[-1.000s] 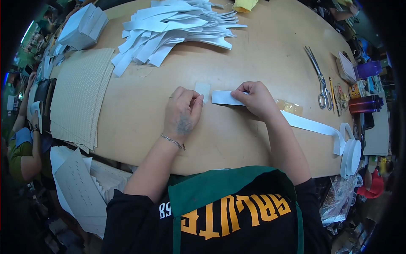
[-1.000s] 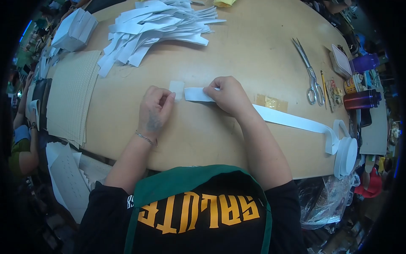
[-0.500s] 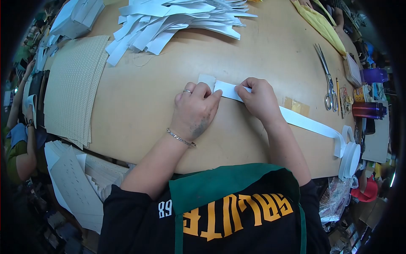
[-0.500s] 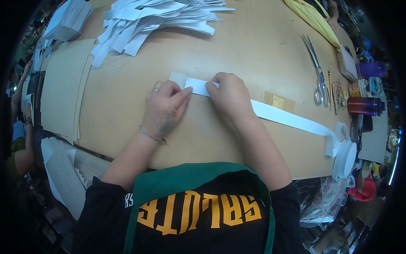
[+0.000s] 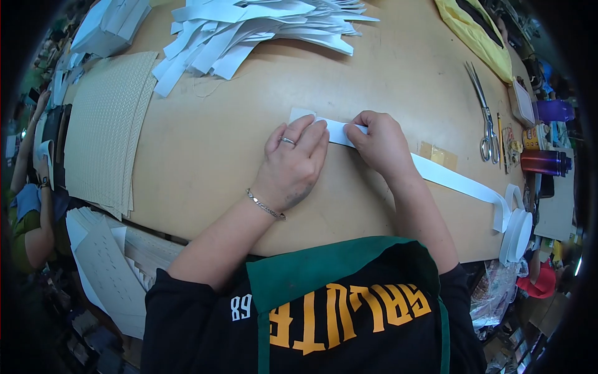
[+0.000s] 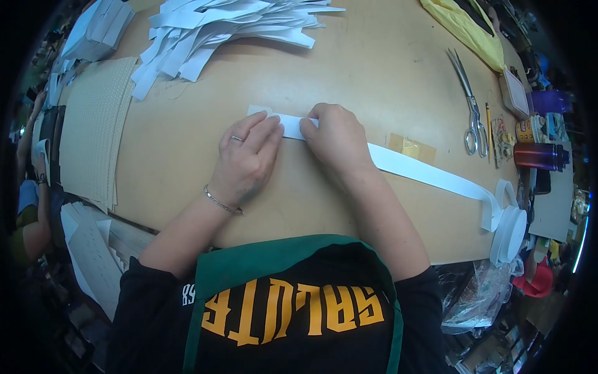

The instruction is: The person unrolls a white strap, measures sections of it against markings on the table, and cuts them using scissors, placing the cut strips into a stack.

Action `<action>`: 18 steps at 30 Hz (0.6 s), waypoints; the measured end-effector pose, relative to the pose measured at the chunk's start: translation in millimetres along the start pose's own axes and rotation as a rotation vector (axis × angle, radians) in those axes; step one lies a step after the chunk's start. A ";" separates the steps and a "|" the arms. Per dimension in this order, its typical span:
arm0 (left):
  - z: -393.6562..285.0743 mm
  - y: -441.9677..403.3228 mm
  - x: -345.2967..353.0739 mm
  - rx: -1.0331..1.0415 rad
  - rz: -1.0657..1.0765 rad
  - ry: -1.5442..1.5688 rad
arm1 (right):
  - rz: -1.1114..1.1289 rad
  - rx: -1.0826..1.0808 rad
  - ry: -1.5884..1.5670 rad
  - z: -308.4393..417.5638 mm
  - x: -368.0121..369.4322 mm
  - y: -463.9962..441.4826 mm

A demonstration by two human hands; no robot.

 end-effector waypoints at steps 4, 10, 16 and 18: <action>-8.2 -6.3 2.6 0.115 0.185 0.010 | -0.061 -0.106 0.035 -3.1 3.8 -1.0; -18.9 -17.8 7.4 0.213 0.412 -0.026 | 0.002 -0.155 -0.050 -21.8 -20.8 10.7; -25.4 -21.6 11.0 0.252 0.471 -0.045 | 0.076 0.011 -0.204 -116.2 -95.9 51.2; -24.6 -23.5 10.3 0.257 0.492 -0.036 | 0.043 0.130 -0.214 -135.5 -97.9 60.1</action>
Point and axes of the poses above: each hand's wrist, its own y-axis away from the middle knuckle, its own x-axis out of the palm, z = x × y, the point moved 7 cm from there along -y, towards the middle knuckle, and after that the axes turned 5 degrees about -x, right-handed, at the moved point
